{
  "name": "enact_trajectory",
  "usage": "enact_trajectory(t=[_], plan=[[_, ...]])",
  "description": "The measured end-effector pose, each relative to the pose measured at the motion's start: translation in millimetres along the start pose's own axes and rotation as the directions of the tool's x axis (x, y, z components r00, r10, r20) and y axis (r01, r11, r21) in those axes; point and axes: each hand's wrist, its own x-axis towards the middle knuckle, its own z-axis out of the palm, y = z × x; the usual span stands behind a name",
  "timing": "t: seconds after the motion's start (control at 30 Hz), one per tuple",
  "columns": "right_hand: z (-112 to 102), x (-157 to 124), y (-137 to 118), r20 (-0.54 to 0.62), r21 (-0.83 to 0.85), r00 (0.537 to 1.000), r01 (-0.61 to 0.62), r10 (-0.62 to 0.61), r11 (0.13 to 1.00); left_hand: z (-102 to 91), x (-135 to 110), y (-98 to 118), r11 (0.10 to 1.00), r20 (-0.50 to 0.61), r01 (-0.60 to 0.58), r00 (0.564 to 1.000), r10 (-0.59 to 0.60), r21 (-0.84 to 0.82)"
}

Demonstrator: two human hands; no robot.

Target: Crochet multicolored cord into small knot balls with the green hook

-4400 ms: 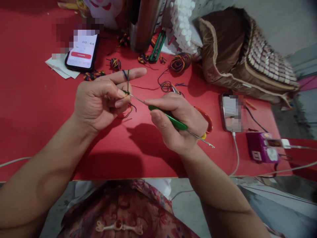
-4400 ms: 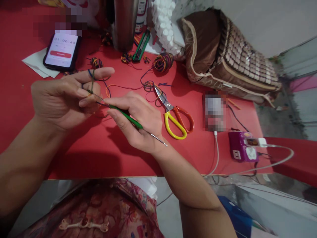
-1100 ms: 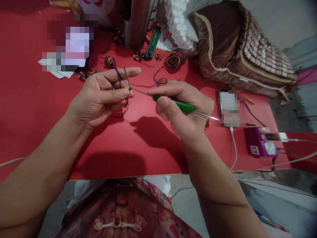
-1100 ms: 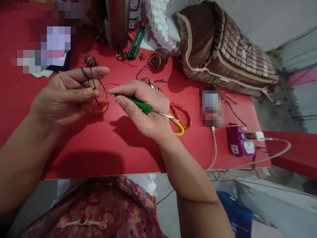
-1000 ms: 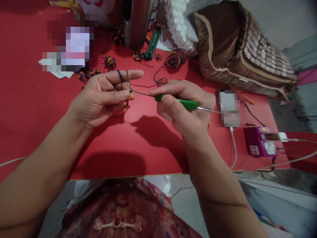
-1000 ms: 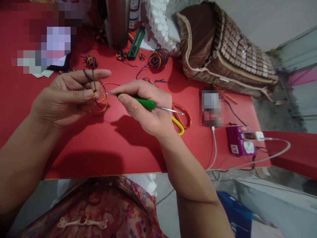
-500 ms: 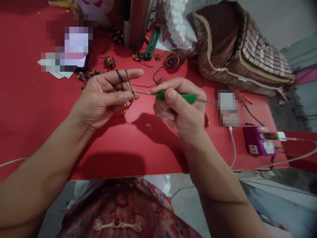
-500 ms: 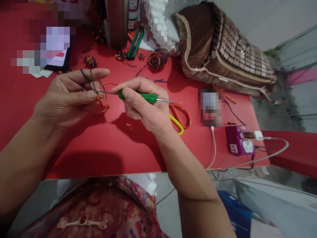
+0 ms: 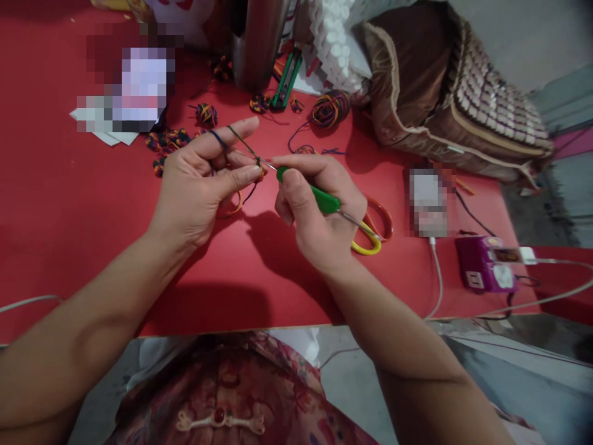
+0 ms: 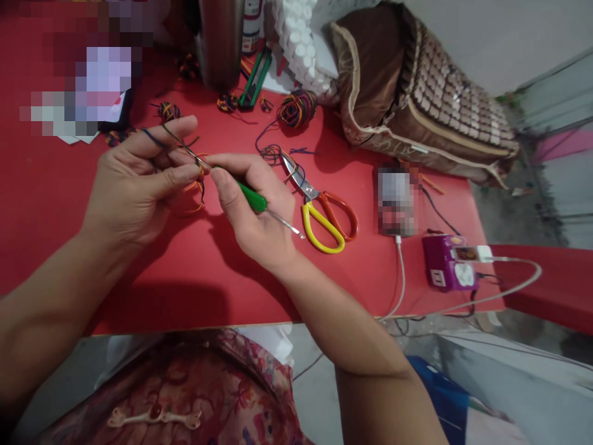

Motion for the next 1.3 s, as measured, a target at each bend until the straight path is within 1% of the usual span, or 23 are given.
enact_trajectory(t=[0.03, 0.07, 0.1, 0.13, 0.17, 0.23, 0.37, 0.5, 0.57, 0.67, 0.77, 0.87, 0.97, 1.13, 1.23, 1.3], plan=[[1, -2, -1, -0.079, -0.089, 0.986, 0.143, -0.15, 0.986, 0.7, 0, 0, 1.0, -0.003, 0.014, 1.0, -0.014, -0.026], [2, -5, -1, -0.062, -0.196, 0.969, 0.223, -0.239, 0.955, 1.1, -1, -1, 0.998, 0.005, 0.034, 0.999, -0.034, -0.056], [3, -6, -1, -0.058, -0.291, 0.954, 0.265, -0.293, 0.919, 1.3, -1, -1, 0.995, 0.023, 0.059, 0.998, -0.057, -0.086], [3, -7, 0, -0.026, -0.361, 0.946, 0.293, -0.323, 0.885, 1.1, 0, -1, 0.99, 0.05, 0.086, 0.995, -0.081, -0.112], [3, -8, 1, 0.002, -0.402, 0.945, 0.301, -0.328, 0.865, 0.5, 1, -1, 0.985, 0.078, 0.109, 0.992, -0.099, -0.134], [1, -7, 4, 0.024, -0.401, 0.945, 0.308, -0.326, 0.863, -2.2, 3, 1, 0.978, 0.132, 0.141, 0.984, -0.122, -0.153], [-6, -2, 7, 0.033, -0.277, 0.956, 0.287, -0.29, 0.917, -12.9, 9, 6, 0.981, 0.204, 0.144, 0.972, -0.115, -0.131], [-14, 1, 4, 0.025, -0.259, 0.973, 0.228, -0.23, 0.939, -22.1, 13, 12, 0.99, 0.225, 0.136, 0.967, -0.123, -0.04], [-17, 0, 1, 0.026, -0.244, 0.976, 0.214, -0.214, 0.946, -23.0, 14, 14, 0.987, 0.237, 0.157, 0.961, -0.145, -0.033], [-23, 1, -3, 0.041, -0.193, 0.97, 0.241, -0.238, 0.951, -21.9, 13, 17, 0.976, 0.266, 0.212, 0.945, -0.189, -0.058], [-25, 3, -7, 0.025, -0.168, 0.965, 0.261, -0.261, 0.951, -21.4, 12, 20, 0.974, 0.225, 0.218, 0.953, -0.2, -0.054], [-27, 6, -11, 0.021, -0.147, 0.98, 0.197, -0.196, 0.969, -22.4, 11, 24, 0.973, 0.17, 0.229, 0.959, -0.225, -0.004], [-29, 8, -15, 0.042, -0.116, 0.988, 0.149, -0.145, 0.982, -23.6, 11, 25, 0.966, 0.206, 0.259, 0.944, -0.257, 0.016], [-31, 7, -16, 0.033, -0.121, 0.988, 0.155, -0.153, 0.98, -27.3, 13, 23, 0.958, 0.273, 0.285, 0.922, -0.277, 0.007], [-31, 8, -17, 0.033, -0.079, 0.991, 0.133, -0.131, 0.988, -31.1, 13, 21, 0.951, 0.295, 0.307, 0.906, -0.303, 0.033], [-31, 10, -18, 0.039, -0.028, 0.994, 0.102, -0.101, 0.994, -32.1, 14, 19, 0.971, 0.242, 0.24, 0.941, -0.237, 0.017]])
